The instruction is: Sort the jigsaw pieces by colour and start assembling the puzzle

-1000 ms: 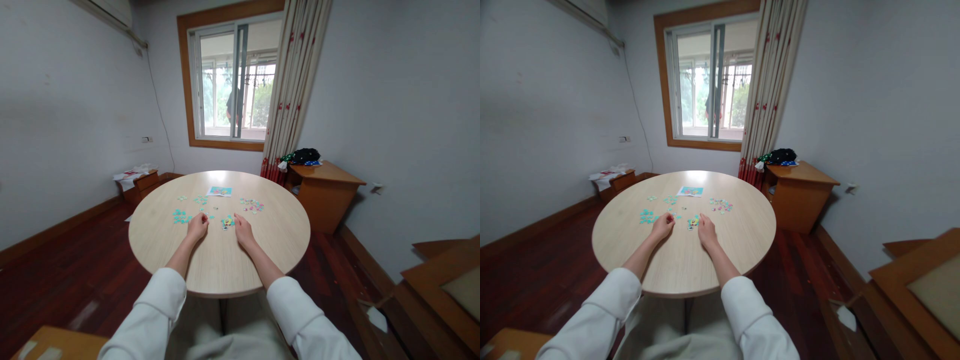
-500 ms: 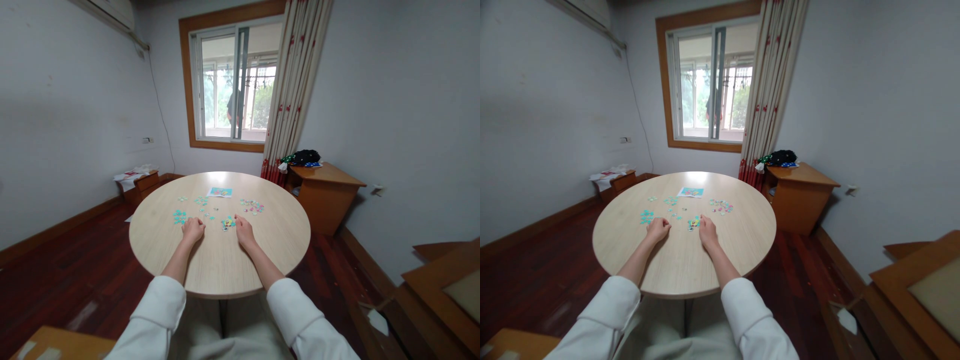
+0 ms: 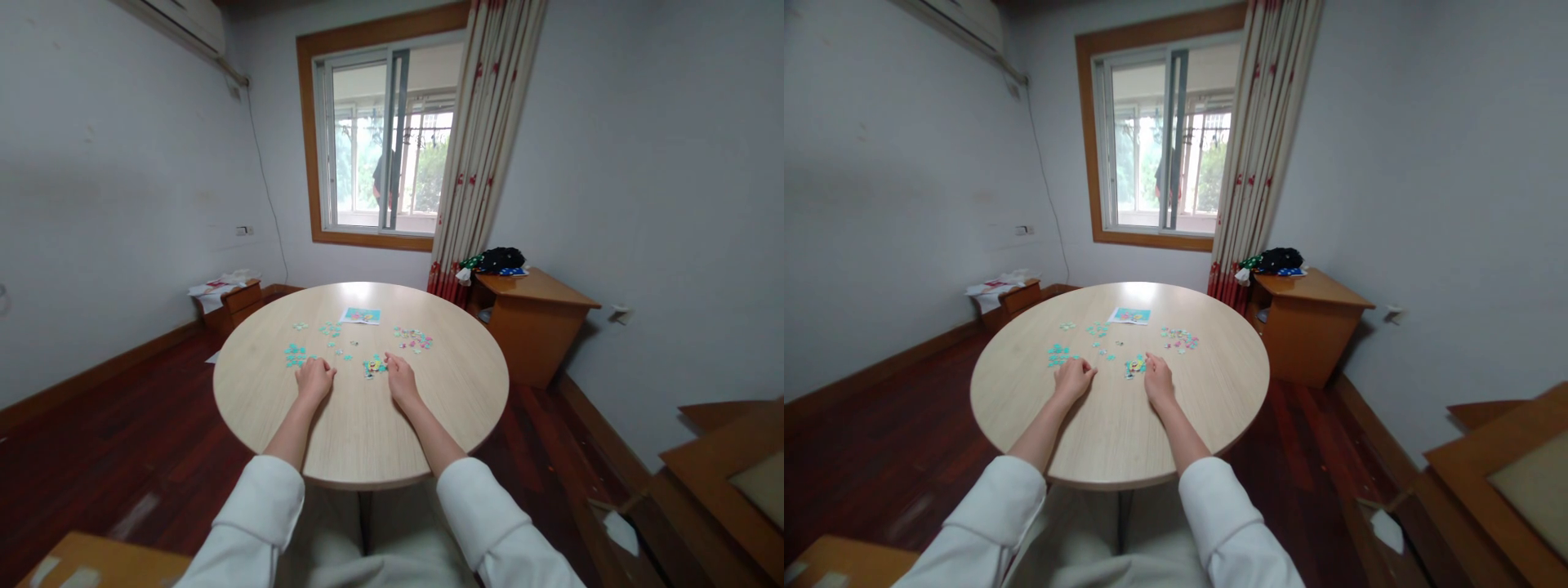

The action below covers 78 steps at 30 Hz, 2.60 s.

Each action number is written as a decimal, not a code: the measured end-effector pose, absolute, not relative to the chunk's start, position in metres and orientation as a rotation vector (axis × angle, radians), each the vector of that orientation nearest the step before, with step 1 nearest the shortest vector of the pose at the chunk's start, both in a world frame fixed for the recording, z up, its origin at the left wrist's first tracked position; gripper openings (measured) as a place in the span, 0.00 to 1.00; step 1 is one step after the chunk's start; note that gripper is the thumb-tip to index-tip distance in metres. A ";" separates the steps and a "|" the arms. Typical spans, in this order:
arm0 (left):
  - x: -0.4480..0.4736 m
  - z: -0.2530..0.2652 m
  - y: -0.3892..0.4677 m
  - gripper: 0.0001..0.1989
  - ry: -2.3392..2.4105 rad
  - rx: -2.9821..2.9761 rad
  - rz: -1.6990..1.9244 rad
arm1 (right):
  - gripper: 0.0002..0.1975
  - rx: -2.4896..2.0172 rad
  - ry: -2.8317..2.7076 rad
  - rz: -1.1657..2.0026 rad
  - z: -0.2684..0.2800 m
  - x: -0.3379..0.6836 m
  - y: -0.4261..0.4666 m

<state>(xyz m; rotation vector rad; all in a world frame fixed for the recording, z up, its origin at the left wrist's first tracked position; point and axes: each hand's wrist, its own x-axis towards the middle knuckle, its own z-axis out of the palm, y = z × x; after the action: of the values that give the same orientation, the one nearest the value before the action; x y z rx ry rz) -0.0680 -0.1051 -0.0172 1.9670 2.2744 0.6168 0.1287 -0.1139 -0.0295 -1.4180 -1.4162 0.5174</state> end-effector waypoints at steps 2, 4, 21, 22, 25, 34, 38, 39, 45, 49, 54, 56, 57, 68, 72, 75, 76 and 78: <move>-0.067 -0.017 -0.105 0.10 2.258 1.961 0.619 | 0.20 -1.465 -1.471 0.480 -0.026 0.128 -0.118; -0.066 -0.017 -0.105 0.09 2.243 1.969 0.611 | 0.19 -1.559 -1.585 0.367 -0.023 0.127 -0.125; -0.063 -0.012 -0.118 0.12 2.331 1.975 0.563 | 0.15 -1.860 -1.967 -0.078 -0.017 0.120 -0.141; -0.064 -0.012 -0.117 0.11 2.314 1.968 0.563 | 0.15 -1.860 -1.965 -0.072 -0.017 0.120 -0.141; -0.065 -0.013 -0.114 0.10 2.266 1.930 0.581 | 0.15 -1.852 -1.960 -0.061 -0.018 0.120 -0.141; -0.063 -0.017 -0.111 0.05 2.112 1.918 0.753 | 0.14 -1.829 -1.959 -0.044 -0.019 0.120 -0.141; -0.062 -0.016 -0.112 0.05 2.071 1.945 0.788 | 0.14 -1.812 -1.972 -0.045 -0.018 0.120 -0.141; -0.063 -0.016 -0.112 0.06 2.062 1.948 0.800 | 0.14 -1.813 -1.974 -0.039 -0.018 0.120 -0.141; -0.066 -0.019 -0.106 0.12 2.063 1.980 0.942 | 0.15 -1.816 -1.963 -0.017 -0.018 0.120 -0.141; -0.061 -0.021 -0.102 0.18 2.181 2.141 0.829 | 0.15 -1.807 -1.968 -0.019 -0.017 0.120 -0.142; -0.051 -0.016 -0.103 0.19 2.260 2.182 0.544 | 0.14 -1.816 -1.972 -0.012 -0.016 0.120 -0.143; -0.050 -0.014 -0.104 0.19 2.241 2.191 0.506 | 0.14 -1.814 -1.971 -0.012 -0.016 0.120 -0.143; -0.050 -0.013 -0.105 0.19 2.242 2.194 0.504 | 0.14 -1.813 -1.971 -0.010 -0.016 0.120 -0.143; -0.052 -0.017 -0.106 0.15 2.321 2.237 0.608 | 0.15 -1.815 -1.958 0.014 -0.016 0.120 -0.141; -0.053 -0.019 -0.106 0.15 2.328 2.236 0.644 | 0.15 -1.791 -1.982 -0.009 -0.016 0.120 -0.142; -0.053 -0.020 -0.105 0.16 2.346 2.223 0.663 | 0.14 -1.760 -1.997 -0.008 -0.017 0.120 -0.142; -0.054 -0.021 -0.105 0.16 2.352 2.219 0.669 | 0.14 -1.754 -2.000 -0.003 -0.017 0.120 -0.141; -0.054 -0.022 -0.104 0.17 2.355 2.216 0.680 | 0.14 -1.749 -2.000 0.007 -0.017 0.120 -0.141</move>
<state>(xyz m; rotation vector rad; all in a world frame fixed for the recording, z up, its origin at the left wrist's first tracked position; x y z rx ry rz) -0.0537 -0.1040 -0.0220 2.2161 2.3549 0.6797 0.1198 -0.1411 -0.0169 -1.7491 -2.0003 0.0072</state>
